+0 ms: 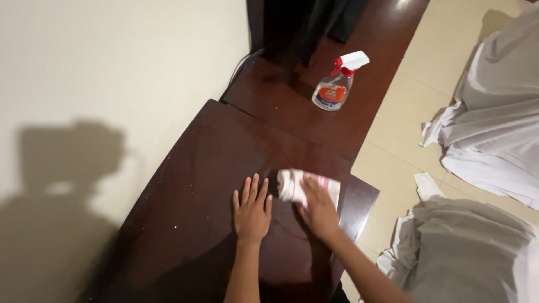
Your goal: The person cleans a dark wooden TV stand using a spray bottle and a striped cloth. They wipe the surface thoroughly, moving the spray bottle aside to reach different areas. Later, they pick up a wooden tray and a tissue box from a nearby bed and place them on the cleaned stand.
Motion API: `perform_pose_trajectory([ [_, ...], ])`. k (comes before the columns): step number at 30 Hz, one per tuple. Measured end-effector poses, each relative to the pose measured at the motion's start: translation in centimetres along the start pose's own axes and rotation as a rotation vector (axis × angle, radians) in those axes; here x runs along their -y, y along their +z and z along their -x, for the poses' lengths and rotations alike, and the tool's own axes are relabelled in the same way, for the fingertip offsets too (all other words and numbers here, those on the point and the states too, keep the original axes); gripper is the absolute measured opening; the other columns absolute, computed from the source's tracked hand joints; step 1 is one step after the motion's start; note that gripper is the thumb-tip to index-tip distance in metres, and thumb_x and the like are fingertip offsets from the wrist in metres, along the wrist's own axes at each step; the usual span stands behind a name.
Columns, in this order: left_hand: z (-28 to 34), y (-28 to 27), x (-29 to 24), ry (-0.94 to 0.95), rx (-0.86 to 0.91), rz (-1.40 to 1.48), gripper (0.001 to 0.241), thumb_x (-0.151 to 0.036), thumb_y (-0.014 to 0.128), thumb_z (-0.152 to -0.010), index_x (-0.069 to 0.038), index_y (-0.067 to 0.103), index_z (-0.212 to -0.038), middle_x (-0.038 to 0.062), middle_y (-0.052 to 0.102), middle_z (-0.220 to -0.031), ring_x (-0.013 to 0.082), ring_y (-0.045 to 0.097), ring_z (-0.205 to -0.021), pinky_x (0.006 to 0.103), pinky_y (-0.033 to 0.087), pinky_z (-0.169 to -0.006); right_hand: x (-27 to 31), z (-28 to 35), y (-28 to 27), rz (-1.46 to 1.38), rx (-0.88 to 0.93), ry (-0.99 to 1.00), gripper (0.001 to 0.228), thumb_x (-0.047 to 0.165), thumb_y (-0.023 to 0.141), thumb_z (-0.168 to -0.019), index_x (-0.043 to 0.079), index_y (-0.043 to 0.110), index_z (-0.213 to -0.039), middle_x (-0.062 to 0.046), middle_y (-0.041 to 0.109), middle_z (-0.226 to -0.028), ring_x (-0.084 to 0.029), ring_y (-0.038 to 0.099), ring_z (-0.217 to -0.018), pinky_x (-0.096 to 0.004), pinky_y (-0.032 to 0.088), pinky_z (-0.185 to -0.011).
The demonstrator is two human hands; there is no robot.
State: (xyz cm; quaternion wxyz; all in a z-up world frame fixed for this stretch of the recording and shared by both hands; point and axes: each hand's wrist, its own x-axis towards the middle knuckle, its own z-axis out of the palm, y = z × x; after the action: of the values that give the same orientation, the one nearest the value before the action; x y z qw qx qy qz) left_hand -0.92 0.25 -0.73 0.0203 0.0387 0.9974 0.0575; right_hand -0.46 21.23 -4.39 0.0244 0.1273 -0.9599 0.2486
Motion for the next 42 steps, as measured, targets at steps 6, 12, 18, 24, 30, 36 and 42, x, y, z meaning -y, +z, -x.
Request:
perform_pose_trajectory([
  [6, 0.3, 0.1, -0.1, -0.009, -0.012, 0.009, 0.054, -0.046, 0.034, -0.105, -0.028, 0.039, -0.156, -0.003, 0.026, -0.168, 0.0178, 0.019, -0.155, 0.0517, 0.017, -0.123, 1.5, 6.0, -1.2, -0.070, 0.116, 0.044, 0.073, 0.026, 0.073, -0.087, 0.011, 0.042, -0.152, -0.008, 0.036, -0.163, -0.027, 0.031, -0.151, -0.044, 0.022, -0.124],
  [12, 0.1, -0.7, -0.1, -0.005, 0.007, -0.002, 0.055, -0.046, 0.036, -0.104, -0.027, 0.039, -0.155, -0.001, 0.027, -0.167, 0.0191, 0.020, -0.153, 0.0527, 0.017, -0.121, -1.9, 2.9, -0.5, -0.051, 0.052, -0.012, 0.072, 0.025, 0.075, -0.088, 0.011, 0.044, -0.151, -0.011, 0.043, -0.158, -0.031, 0.039, -0.146, -0.048, 0.026, -0.122],
  [18, 0.3, -0.3, 0.0, -0.004, -0.030, 0.036, 0.053, -0.044, 0.038, -0.105, -0.025, 0.044, -0.154, 0.000, 0.031, -0.165, 0.0211, 0.025, -0.153, 0.0535, 0.021, -0.121, -5.2, -6.3, -2.1, -0.028, -0.207, -0.009, 0.066, 0.018, 0.077, -0.085, 0.001, 0.052, -0.144, -0.020, 0.053, -0.150, -0.037, 0.048, -0.141, -0.047, 0.037, -0.118],
  [24, 0.4, -0.1, 0.0, 0.029, -0.152, 0.079, 0.050, -0.042, 0.043, -0.105, -0.023, 0.051, -0.150, 0.003, 0.039, -0.163, 0.0239, 0.031, -0.151, 0.0560, 0.026, -0.118, -4.3, -13.4, -1.8, -0.078, -0.304, 0.029, 0.059, 0.017, 0.075, -0.088, -0.002, 0.056, -0.141, -0.022, 0.059, -0.144, -0.039, 0.054, -0.135, -0.046, 0.043, -0.113],
  [30, 0.4, 0.3, 0.0, 0.038, -0.191, 0.074, 0.050, -0.042, 0.044, -0.106, -0.024, 0.050, -0.153, 0.003, 0.040, -0.163, 0.0233, 0.033, -0.152, 0.0553, 0.026, -0.120, 0.2, -14.5, 0.3, -0.065, -0.321, -0.047, 0.053, 0.022, 0.075, -0.095, 0.000, 0.058, -0.141, -0.020, 0.059, -0.147, -0.038, 0.054, -0.139, -0.046, 0.043, -0.116],
  [36, 0.2, 0.7, 0.3, -0.050, -0.099, 0.113, 0.060, -0.037, 0.041, -0.106, -0.013, 0.035, -0.160, 0.014, 0.026, -0.167, 0.0294, 0.028, -0.151, 0.0541, 0.024, -0.119, 5.3, -11.4, 1.4, -0.061, -0.168, -0.273, 0.066, 0.021, 0.076, -0.088, 0.000, 0.053, -0.146, -0.021, 0.051, -0.153, -0.037, 0.046, -0.145, -0.047, 0.038, -0.118],
  [42, 0.7, -0.2, 0.0, -0.107, -0.129, 0.168, 0.052, -0.034, 0.043, -0.106, -0.011, 0.042, -0.153, 0.015, 0.033, -0.163, 0.0311, 0.034, -0.150, 0.0536, 0.028, -0.120, 4.4, -10.9, 1.4, -0.132, -0.093, -0.342, 0.069, 0.016, 0.076, -0.083, 0.003, 0.053, -0.147, -0.017, 0.051, -0.155, -0.035, 0.045, -0.146, -0.046, 0.037, -0.119],
])
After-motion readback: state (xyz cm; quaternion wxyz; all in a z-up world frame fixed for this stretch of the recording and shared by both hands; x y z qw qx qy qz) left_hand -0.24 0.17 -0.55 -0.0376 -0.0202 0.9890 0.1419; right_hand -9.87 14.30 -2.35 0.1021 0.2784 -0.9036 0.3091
